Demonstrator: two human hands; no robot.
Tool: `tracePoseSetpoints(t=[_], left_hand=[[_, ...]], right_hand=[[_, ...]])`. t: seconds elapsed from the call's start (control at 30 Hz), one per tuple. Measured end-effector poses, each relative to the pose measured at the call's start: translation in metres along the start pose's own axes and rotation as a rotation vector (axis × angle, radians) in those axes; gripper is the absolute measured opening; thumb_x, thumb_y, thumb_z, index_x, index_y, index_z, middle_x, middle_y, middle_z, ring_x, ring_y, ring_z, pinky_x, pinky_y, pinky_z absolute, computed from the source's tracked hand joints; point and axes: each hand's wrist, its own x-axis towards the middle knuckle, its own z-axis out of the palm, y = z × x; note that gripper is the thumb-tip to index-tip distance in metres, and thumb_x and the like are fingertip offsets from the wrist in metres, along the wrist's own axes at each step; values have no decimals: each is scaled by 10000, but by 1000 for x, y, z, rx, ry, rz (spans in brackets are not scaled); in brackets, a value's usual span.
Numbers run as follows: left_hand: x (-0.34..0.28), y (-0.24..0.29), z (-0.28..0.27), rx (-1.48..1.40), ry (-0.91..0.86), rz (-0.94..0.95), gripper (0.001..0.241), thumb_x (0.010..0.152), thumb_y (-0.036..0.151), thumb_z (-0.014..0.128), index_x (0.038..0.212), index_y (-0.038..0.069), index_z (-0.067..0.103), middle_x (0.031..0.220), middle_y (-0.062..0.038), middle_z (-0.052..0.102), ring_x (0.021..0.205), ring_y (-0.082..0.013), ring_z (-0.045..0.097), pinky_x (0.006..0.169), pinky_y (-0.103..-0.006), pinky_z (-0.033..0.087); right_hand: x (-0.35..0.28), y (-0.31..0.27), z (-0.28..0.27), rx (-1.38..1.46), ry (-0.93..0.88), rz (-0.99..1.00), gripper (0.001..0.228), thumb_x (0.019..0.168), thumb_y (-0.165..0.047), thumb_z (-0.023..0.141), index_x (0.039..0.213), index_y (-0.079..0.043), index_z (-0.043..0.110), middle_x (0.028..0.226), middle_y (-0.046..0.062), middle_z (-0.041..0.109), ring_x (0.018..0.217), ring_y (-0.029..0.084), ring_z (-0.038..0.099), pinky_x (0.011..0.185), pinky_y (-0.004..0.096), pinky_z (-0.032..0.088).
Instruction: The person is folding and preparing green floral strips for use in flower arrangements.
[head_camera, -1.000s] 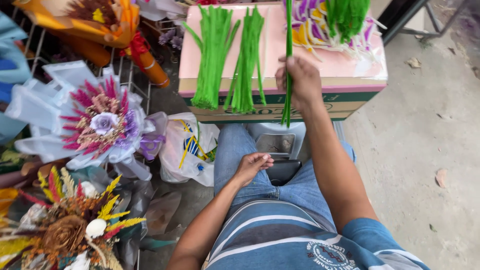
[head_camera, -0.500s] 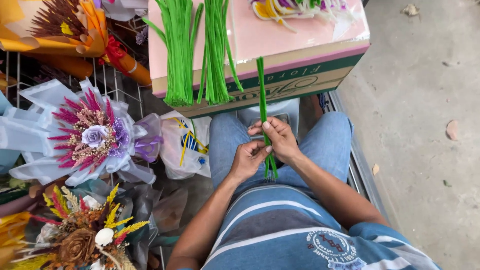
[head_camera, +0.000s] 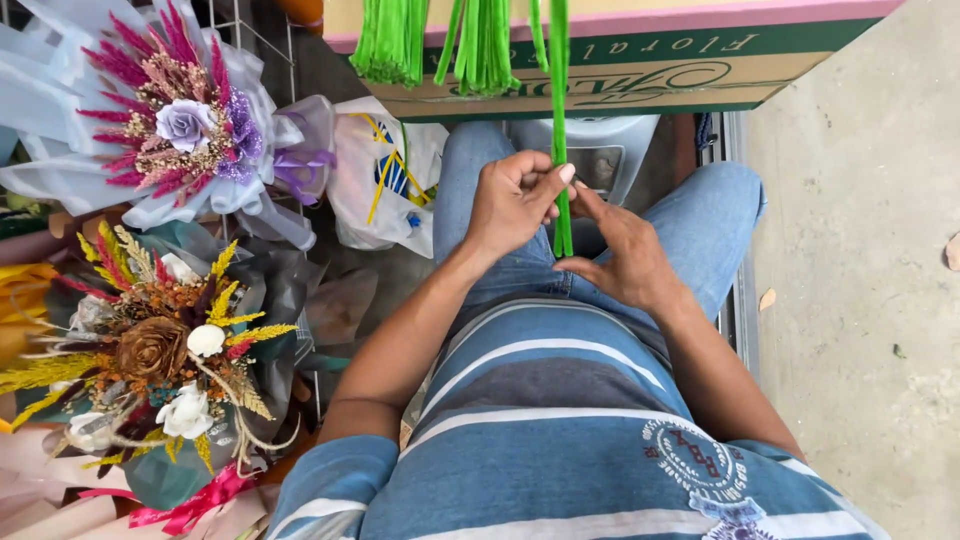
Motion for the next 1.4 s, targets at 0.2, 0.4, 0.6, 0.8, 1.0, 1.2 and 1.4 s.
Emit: tracePoseSetpoints(t=[0.2,0.4,0.6,0.8,1.0,1.2,1.4], left_hand=[[-1,-11,-1,-38,3,-16,154,951,98,715,921,-52,699,597,-164,692,486,-136,684,436,-222,581],[-2,-15,-3,-67,-11,-38,165,963,119,716,946,-45,712,619,-145,700,519,-133,701,451,-221,604],[-3,-15,-26,186,-281,35,86,937,102,734,871,55,762,623,-80,716,536,-61,614,456,-224,533],[-17,15,-21,562,-320,164,94,895,106,708,901,31,764,719,-149,741,643,-367,722,537,-448,541],[-26,-21,-18,649,-189,194,86,901,154,702,901,130,785,720,-76,739,660,-307,725,552,-364,551],[-30,-38,-8,446,-135,110,88,873,93,716,908,86,796,669,-64,742,547,-177,698,510,-273,526],[-33,-46,-9,277,-90,64,60,869,75,731,865,61,789,647,-54,744,548,-108,691,509,-248,525]], right_hand=[[1,1,6,-37,60,-56,957,686,-217,979,1426,176,518,1094,274,735,932,443,726,843,519,577],[-4,6,13,-36,76,-28,920,724,-236,959,1433,152,521,1132,242,747,959,394,740,872,494,570],[-9,24,7,616,111,332,771,875,-161,816,1509,80,450,935,125,710,771,142,643,748,301,544],[11,51,20,764,451,573,216,1056,-86,635,1173,92,667,619,116,594,476,115,526,463,241,463],[2,61,32,693,571,664,164,1024,5,605,1142,80,690,684,172,653,547,156,640,500,292,581],[0,59,25,685,565,609,320,970,84,551,1277,122,635,796,202,671,669,192,694,587,340,656],[0,57,14,1059,709,666,328,1003,42,584,1328,86,580,871,209,723,641,199,738,577,334,695]])
